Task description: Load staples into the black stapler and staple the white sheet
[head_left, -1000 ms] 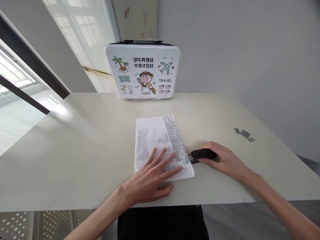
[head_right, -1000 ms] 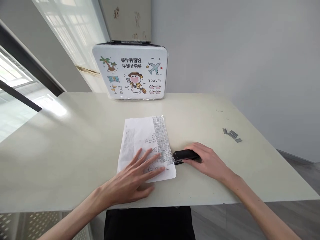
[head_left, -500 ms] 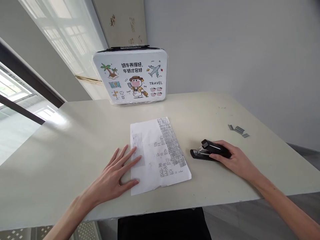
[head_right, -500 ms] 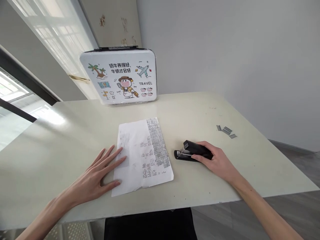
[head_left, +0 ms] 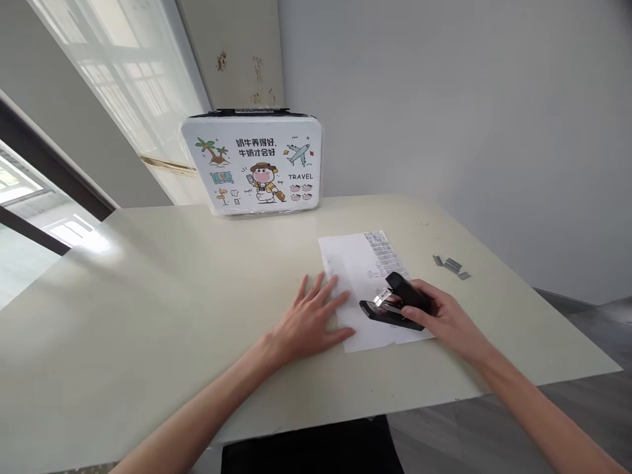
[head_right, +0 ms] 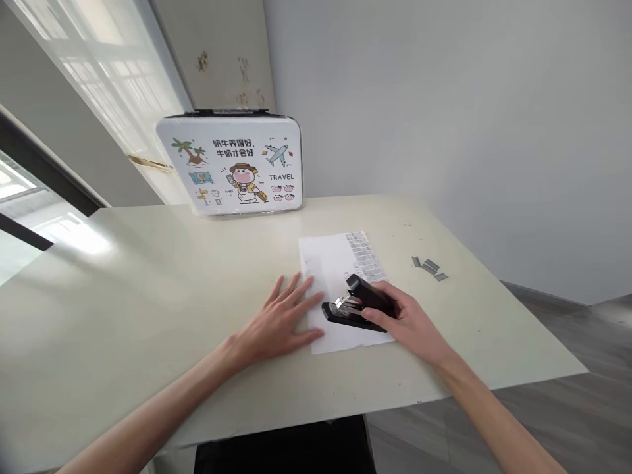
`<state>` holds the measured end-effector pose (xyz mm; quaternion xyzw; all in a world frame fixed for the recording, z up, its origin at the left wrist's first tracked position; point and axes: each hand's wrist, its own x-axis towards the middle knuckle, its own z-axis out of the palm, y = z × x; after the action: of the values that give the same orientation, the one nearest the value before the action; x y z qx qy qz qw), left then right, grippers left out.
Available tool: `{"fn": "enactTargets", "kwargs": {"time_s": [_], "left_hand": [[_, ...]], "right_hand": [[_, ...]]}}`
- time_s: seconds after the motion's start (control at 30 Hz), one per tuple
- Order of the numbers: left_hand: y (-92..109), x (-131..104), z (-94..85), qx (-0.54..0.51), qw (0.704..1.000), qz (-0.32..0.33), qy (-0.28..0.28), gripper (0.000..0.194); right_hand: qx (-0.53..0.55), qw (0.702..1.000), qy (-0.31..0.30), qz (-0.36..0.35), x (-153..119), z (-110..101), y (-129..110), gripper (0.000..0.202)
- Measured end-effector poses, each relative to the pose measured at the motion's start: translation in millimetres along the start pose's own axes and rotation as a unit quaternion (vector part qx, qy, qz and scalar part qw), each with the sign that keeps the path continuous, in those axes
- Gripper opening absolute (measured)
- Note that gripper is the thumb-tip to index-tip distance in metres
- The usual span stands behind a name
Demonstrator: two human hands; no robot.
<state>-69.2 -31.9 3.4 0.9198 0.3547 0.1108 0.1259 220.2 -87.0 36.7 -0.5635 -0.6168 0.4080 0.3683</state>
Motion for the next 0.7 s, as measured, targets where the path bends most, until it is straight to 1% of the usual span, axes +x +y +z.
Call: {"fn": "enactTargets", "kwargs": {"time_s": [0.07,0.1,0.17,0.23,0.33,0.37,0.43,0.5,0.57,0.63,0.7], "left_hand": [[3.8,21.6,7.9,-0.028,0.999,0.004,0.018,0.078],[2.4,28.0,9.6,-0.049,0.998,0.009,0.029,0.079],[-8.4,29.9,7.7,-0.101,0.993,0.016,0.053,0.074],[-28.9,18.9,-1.4,-0.157,0.984,-0.001,0.082,0.066],[-67.5,-9.4,-23.9,-0.217,0.961,-0.090,0.145,0.058],[-79.2,-18.7,-32.0,-0.237,0.948,-0.124,0.173,0.054],[-97.9,-33.5,-46.0,-0.295,0.910,-0.188,0.222,0.049],[-109.9,-42.1,-54.7,-0.350,0.863,-0.234,0.279,0.046],[-116.8,-45.2,-57.3,-0.386,0.822,-0.263,0.327,0.044],[-120.7,-45.0,-55.7,-0.406,0.798,-0.278,0.348,0.042],[-122.3,-44.1,-52.9,-0.411,0.794,-0.282,0.349,0.040]], "right_hand": [[-0.003,1.000,-0.002,-0.012,4.4,5.4,-5.0,0.034],[-0.005,1.000,-0.002,-0.017,6.8,8.4,-7.4,0.034],[-0.019,0.999,0.002,-0.029,12.7,15.0,-11.9,0.034],[-0.048,0.998,0.010,-0.043,21.4,23.4,-15.8,0.035],[-0.078,0.994,0.011,-0.071,43.0,41.5,-20.6,0.034],[-0.078,0.993,0.006,-0.083,52.5,49.1,-22.0,0.033],[-0.069,0.992,-0.006,-0.108,73.5,66.1,-24.6,0.032],[-0.064,0.989,-0.015,-0.130,94.1,84.0,-26.4,0.031],[-0.067,0.987,-0.016,-0.148,111.0,100.8,-26.3,0.030],[-0.068,0.985,-0.016,-0.160,121.9,114.4,-24.0,0.030],[-0.066,0.984,-0.019,-0.164,126.5,123.4,-20.4,0.031]]}}
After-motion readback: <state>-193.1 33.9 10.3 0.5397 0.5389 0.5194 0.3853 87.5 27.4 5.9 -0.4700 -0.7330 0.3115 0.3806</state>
